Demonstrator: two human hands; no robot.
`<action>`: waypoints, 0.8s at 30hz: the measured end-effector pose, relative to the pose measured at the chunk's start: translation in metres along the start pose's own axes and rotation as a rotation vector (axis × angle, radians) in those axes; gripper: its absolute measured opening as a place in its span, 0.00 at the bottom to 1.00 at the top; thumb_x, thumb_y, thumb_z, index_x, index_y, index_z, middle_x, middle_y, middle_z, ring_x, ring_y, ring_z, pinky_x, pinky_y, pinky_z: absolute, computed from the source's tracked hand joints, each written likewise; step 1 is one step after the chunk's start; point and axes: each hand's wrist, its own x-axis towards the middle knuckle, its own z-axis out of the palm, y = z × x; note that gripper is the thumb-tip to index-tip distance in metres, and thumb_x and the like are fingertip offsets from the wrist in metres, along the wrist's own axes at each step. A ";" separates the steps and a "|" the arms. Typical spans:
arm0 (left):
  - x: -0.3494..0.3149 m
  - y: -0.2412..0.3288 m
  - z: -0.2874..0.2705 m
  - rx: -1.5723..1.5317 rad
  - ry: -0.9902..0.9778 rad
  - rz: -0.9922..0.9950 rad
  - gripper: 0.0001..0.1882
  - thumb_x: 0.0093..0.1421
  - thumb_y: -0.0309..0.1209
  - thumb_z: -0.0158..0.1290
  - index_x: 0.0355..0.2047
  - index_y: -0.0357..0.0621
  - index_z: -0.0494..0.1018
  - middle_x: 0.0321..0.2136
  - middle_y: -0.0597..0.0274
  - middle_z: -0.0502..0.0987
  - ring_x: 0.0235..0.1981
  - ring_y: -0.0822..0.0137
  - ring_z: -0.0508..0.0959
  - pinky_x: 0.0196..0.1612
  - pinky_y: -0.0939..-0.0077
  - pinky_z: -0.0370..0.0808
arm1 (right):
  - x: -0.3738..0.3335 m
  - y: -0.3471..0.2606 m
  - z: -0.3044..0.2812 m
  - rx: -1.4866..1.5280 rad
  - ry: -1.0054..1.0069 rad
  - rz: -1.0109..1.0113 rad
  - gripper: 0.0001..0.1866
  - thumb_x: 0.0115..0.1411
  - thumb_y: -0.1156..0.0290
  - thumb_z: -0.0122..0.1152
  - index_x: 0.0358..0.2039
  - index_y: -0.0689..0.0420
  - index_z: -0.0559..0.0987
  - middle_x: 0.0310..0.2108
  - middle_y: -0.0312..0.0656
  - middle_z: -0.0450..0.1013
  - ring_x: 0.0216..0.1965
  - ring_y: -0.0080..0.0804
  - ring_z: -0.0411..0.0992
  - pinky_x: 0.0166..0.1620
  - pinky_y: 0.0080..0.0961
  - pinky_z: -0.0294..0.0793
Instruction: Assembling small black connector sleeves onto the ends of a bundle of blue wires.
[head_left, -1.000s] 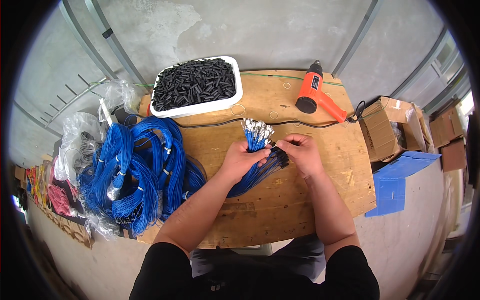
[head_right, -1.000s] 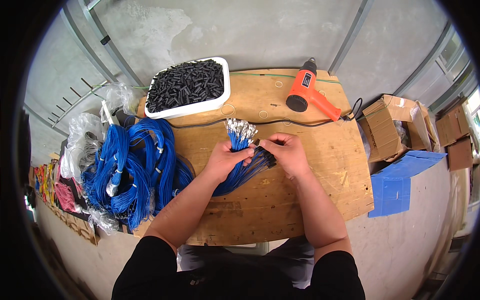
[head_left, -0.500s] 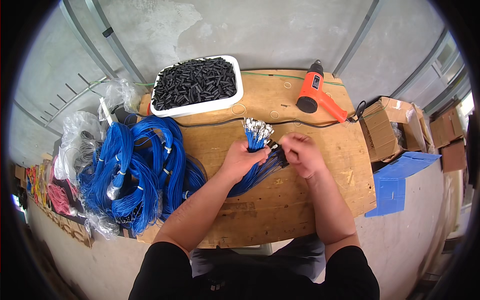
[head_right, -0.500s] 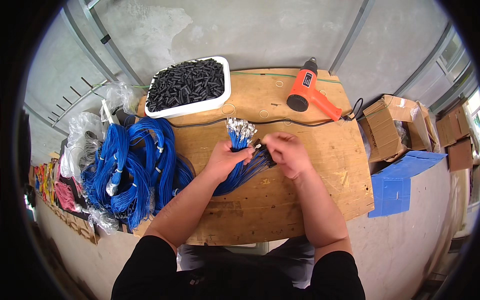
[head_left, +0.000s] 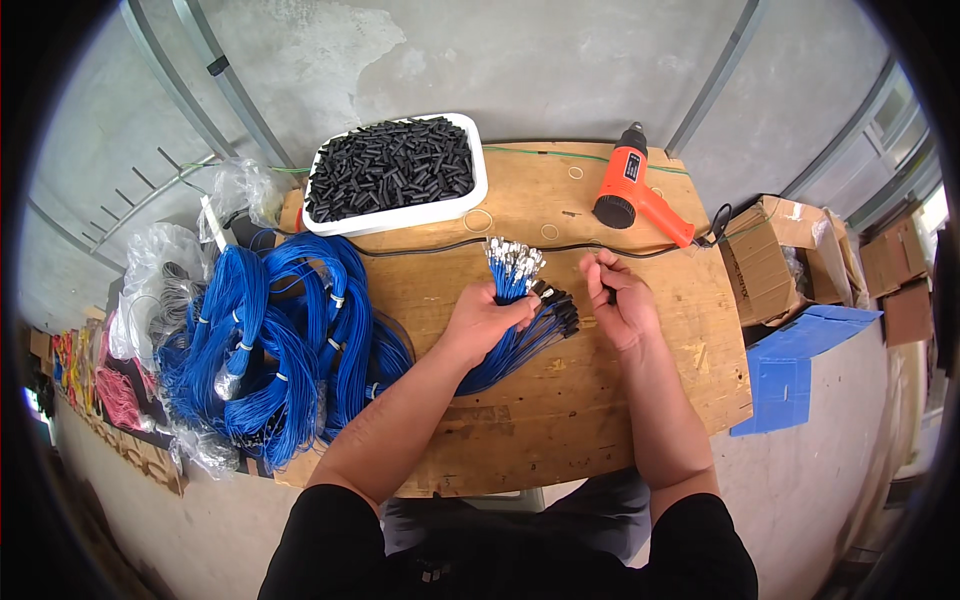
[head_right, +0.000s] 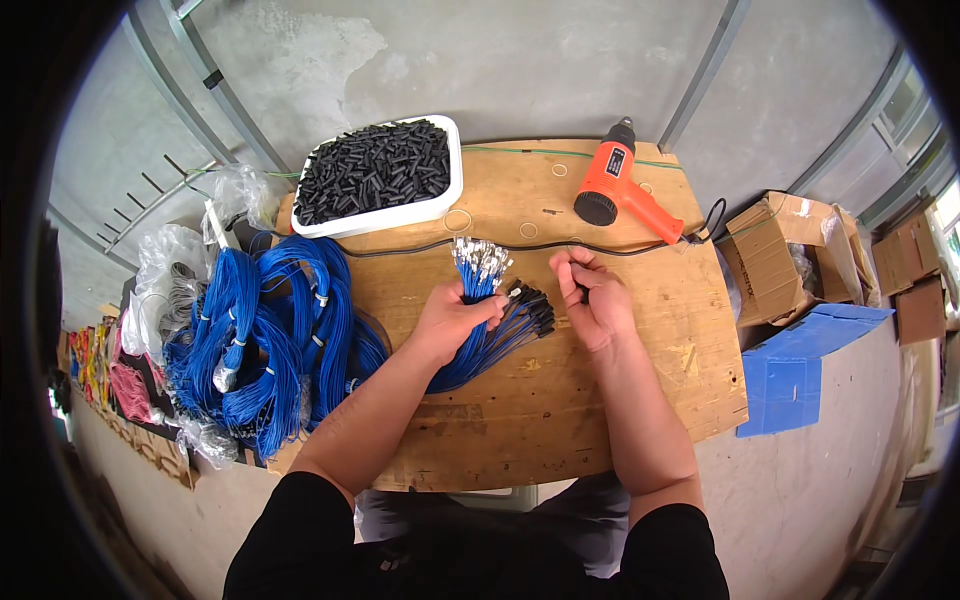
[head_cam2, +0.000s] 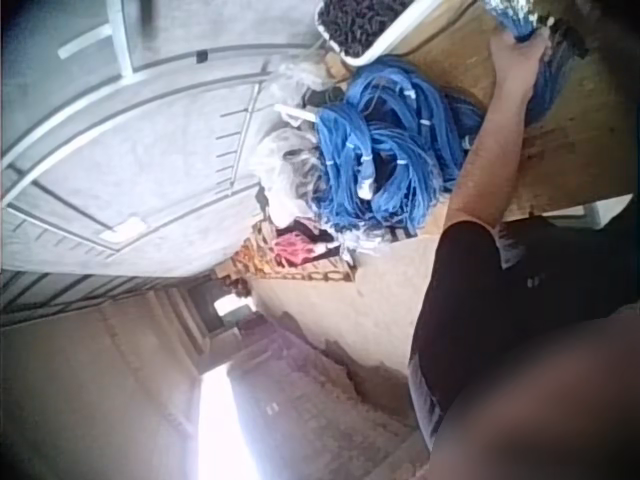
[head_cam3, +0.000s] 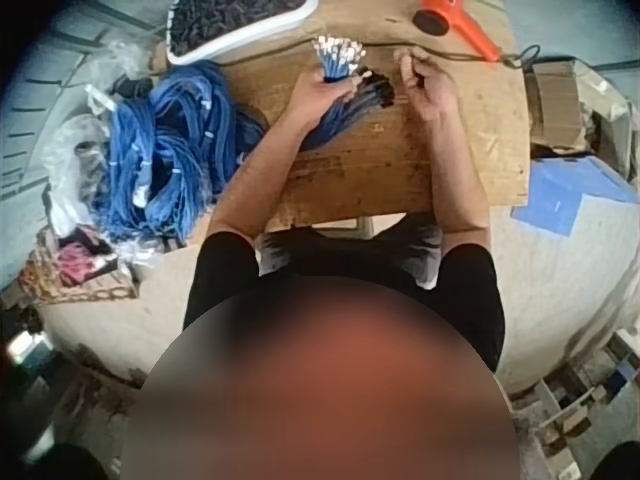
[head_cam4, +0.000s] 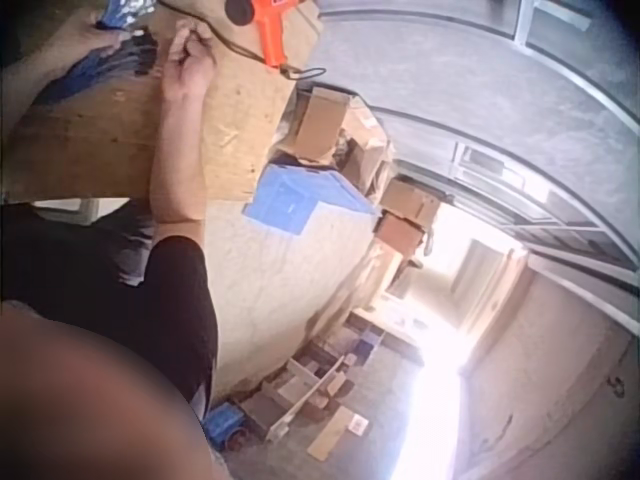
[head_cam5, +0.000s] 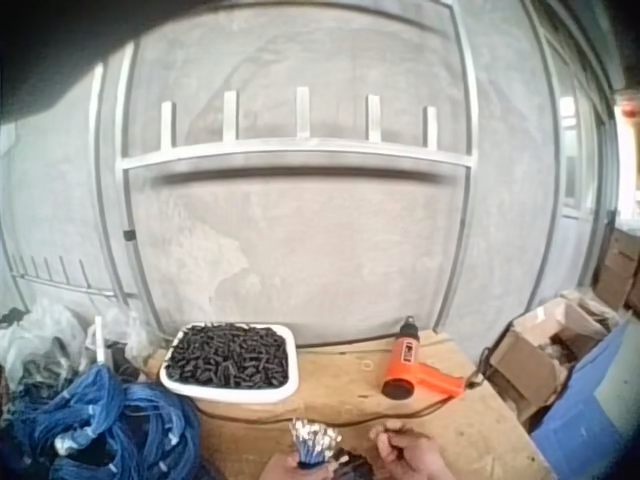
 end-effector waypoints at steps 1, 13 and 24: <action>0.000 0.000 0.000 -0.004 -0.003 0.005 0.05 0.60 0.23 0.58 0.34 0.33 0.75 0.25 0.62 0.76 0.24 0.74 0.73 0.29 0.79 0.69 | 0.000 0.001 0.000 0.000 -0.011 -0.002 0.09 0.66 0.85 0.46 0.44 0.66 0.73 0.44 0.50 0.75 0.45 0.36 0.77 0.47 0.17 0.82; 0.001 0.001 -0.001 0.008 -0.004 -0.017 0.04 0.60 0.22 0.58 0.34 0.35 0.75 0.24 0.62 0.76 0.25 0.73 0.73 0.31 0.78 0.70 | -0.004 0.001 0.009 -0.029 -0.022 -0.009 0.11 0.65 0.87 0.47 0.46 0.68 0.74 0.46 0.51 0.75 0.52 0.42 0.76 0.55 0.25 0.80; 0.001 0.000 -0.002 -0.010 0.012 -0.022 0.05 0.59 0.22 0.59 0.34 0.35 0.74 0.25 0.62 0.76 0.25 0.72 0.73 0.31 0.78 0.70 | -0.011 0.001 0.015 -0.292 -0.103 0.013 0.08 0.68 0.80 0.47 0.44 0.64 0.74 0.41 0.49 0.78 0.37 0.30 0.78 0.40 0.17 0.81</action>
